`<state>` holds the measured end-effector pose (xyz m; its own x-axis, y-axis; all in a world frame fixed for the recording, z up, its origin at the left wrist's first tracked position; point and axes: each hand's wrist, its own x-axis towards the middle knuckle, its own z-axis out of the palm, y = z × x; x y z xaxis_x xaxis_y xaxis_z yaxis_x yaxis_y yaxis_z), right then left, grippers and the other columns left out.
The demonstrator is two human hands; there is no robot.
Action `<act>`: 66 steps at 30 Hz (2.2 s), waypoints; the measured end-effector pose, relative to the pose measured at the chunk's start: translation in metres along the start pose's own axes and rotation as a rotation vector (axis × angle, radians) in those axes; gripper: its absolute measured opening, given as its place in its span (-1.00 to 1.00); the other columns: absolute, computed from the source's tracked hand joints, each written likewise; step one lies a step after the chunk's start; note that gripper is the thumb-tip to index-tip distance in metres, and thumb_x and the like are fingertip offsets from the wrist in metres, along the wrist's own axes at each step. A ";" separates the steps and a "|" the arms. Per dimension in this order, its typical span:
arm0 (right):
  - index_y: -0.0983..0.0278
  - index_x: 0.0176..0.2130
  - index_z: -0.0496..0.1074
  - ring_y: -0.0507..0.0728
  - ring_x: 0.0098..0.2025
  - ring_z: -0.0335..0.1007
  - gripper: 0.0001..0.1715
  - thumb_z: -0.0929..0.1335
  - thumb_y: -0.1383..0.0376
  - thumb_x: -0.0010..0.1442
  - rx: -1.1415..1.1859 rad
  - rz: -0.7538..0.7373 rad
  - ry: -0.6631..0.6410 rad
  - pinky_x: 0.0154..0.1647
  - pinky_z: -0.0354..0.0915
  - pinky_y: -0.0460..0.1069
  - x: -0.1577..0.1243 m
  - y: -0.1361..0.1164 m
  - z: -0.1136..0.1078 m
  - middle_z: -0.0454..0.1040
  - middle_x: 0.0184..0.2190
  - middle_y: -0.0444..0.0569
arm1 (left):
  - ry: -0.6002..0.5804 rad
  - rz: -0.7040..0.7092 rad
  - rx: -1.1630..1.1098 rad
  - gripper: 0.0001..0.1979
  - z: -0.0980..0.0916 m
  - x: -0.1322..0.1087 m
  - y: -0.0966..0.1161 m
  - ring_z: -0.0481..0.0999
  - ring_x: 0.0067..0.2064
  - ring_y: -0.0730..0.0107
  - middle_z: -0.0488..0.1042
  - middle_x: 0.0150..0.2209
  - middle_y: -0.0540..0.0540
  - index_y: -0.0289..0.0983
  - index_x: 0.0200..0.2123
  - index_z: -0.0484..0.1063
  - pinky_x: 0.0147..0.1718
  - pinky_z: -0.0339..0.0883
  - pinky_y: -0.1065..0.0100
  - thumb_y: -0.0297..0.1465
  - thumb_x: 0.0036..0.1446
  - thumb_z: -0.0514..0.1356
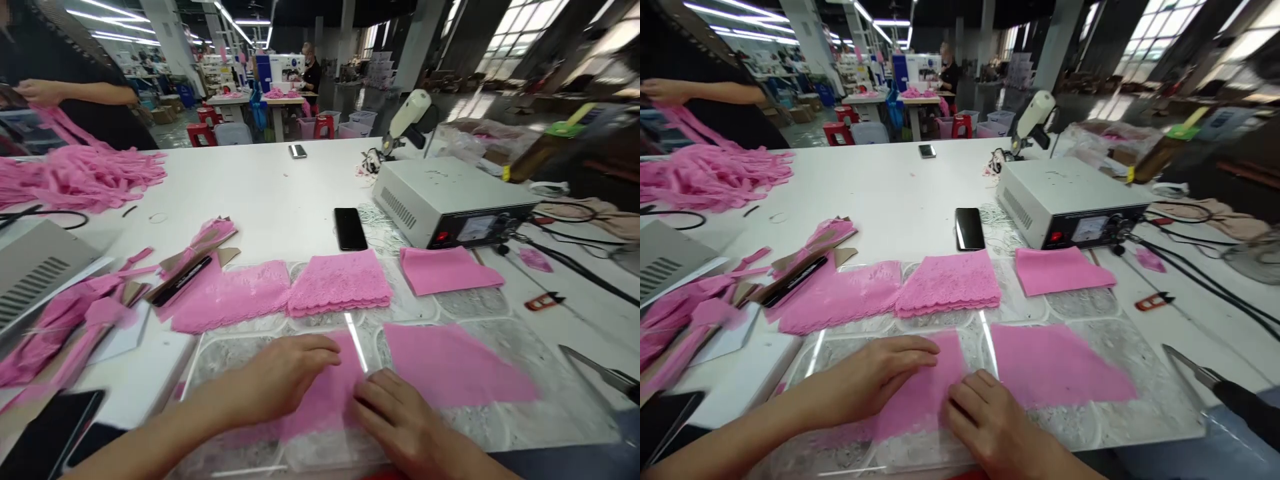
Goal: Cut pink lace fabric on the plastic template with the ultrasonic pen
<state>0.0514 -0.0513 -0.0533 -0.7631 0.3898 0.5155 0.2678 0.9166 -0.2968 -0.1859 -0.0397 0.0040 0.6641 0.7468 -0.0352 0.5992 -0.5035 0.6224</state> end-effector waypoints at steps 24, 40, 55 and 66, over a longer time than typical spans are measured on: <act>0.27 -0.15 0.36 0.14 -0.28 0.43 -0.74 0.40 0.25 0.15 0.136 0.599 0.233 -0.28 0.38 0.02 -0.003 -0.007 -0.003 0.48 -0.31 0.00 | -0.385 0.043 -0.068 -0.81 -0.006 0.073 0.002 0.38 -0.40 0.51 0.45 -0.43 0.08 -0.26 -0.41 0.42 -0.42 0.16 0.52 -0.66 0.04 0.15; 0.25 -0.32 0.34 0.08 -0.47 0.38 -0.89 0.36 0.26 0.20 -0.009 0.532 0.124 -0.47 0.26 -0.05 -0.002 -0.010 0.007 0.41 -0.47 -0.09 | -0.266 0.014 -0.273 -0.75 -0.005 0.063 -0.018 0.49 -0.20 0.40 0.56 -0.26 -0.03 -0.28 -0.29 0.52 -0.18 0.32 0.43 -0.69 0.07 0.15; 0.23 -0.43 0.37 0.01 -0.58 0.26 -0.71 0.25 0.26 0.33 0.268 0.703 0.126 -0.57 0.21 -0.12 0.000 0.001 0.003 0.37 -0.56 -0.14 | -0.223 0.049 -0.333 -0.61 0.001 0.062 -0.020 0.48 -0.04 0.30 0.51 -0.01 -0.12 -0.28 -0.09 0.50 -0.24 0.32 0.43 -0.70 0.01 0.19; 0.26 -0.49 0.44 0.02 -0.59 0.21 -0.62 0.31 0.08 0.23 0.477 0.898 0.094 -0.60 0.18 -0.11 0.000 0.003 -0.007 0.34 -0.62 -0.14 | -0.261 -0.067 -0.470 -0.95 0.008 0.071 -0.019 0.43 -0.42 0.57 0.46 -0.45 0.08 -0.30 -0.40 0.49 -0.45 0.24 0.57 -0.52 0.08 0.30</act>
<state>0.0561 -0.0482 -0.0489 -0.3409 0.9401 -0.0004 0.4402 0.1593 -0.8836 -0.1469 0.0190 -0.0169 0.7561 0.6077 -0.2429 0.4193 -0.1648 0.8928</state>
